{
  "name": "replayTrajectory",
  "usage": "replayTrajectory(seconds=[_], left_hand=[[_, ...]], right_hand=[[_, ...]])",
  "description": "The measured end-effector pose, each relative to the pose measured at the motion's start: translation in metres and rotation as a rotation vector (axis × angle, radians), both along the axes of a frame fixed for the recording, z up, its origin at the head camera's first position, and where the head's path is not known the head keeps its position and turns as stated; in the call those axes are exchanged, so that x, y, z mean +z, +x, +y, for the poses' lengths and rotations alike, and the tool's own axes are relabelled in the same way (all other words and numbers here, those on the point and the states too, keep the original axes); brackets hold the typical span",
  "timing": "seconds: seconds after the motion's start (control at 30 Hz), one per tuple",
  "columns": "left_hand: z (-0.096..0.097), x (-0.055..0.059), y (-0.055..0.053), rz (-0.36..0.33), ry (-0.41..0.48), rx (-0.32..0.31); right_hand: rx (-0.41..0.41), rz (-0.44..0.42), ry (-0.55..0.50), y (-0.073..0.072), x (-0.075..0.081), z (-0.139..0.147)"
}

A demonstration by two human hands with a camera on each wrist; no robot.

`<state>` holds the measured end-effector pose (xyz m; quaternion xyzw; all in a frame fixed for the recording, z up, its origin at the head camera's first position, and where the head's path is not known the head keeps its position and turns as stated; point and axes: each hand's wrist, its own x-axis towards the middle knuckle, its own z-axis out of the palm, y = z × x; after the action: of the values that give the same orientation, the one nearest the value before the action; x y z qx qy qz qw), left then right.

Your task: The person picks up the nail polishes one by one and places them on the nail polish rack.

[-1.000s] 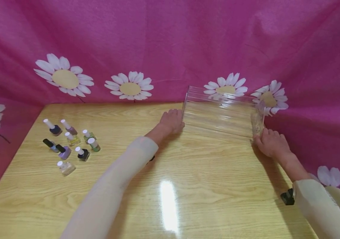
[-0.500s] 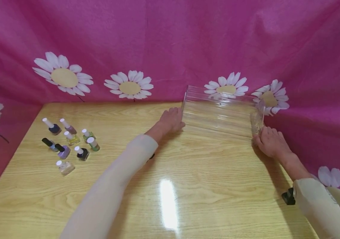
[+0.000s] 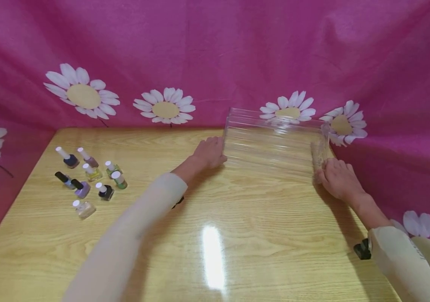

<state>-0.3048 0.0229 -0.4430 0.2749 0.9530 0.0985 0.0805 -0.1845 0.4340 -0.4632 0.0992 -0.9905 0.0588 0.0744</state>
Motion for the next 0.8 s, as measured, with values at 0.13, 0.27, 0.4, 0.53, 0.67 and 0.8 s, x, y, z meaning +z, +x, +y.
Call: replayTrajectory(seconds=[0.13, 0.27, 0.4, 0.53, 0.67, 0.8], left_hand=[[-0.008, 0.001, 0.002, 0.001, -0.003, 0.012], [-0.017, 0.000, 0.003, -0.006, 0.005, 0.013], [-0.029, 0.003, 0.007, -0.008, 0.037, 0.012], [-0.041, 0.005, 0.013, 0.001, 0.055, 0.033], [-0.051, 0.005, 0.018, 0.011, 0.068, 0.068], [-0.058, 0.004, 0.023, 0.033, 0.067, 0.085]], right_hand=[[0.022, 0.009, -0.007, -0.004, -0.002, -0.005], [0.029, 0.004, -0.018, -0.006, -0.001, -0.013], [0.043, 0.014, -0.025, -0.007, 0.002, -0.022], [0.071, 0.031, -0.022, -0.009, 0.003, -0.031], [0.075, 0.020, -0.006, -0.012, 0.006, -0.038], [0.084, 0.003, -0.011, -0.014, 0.009, -0.046]])
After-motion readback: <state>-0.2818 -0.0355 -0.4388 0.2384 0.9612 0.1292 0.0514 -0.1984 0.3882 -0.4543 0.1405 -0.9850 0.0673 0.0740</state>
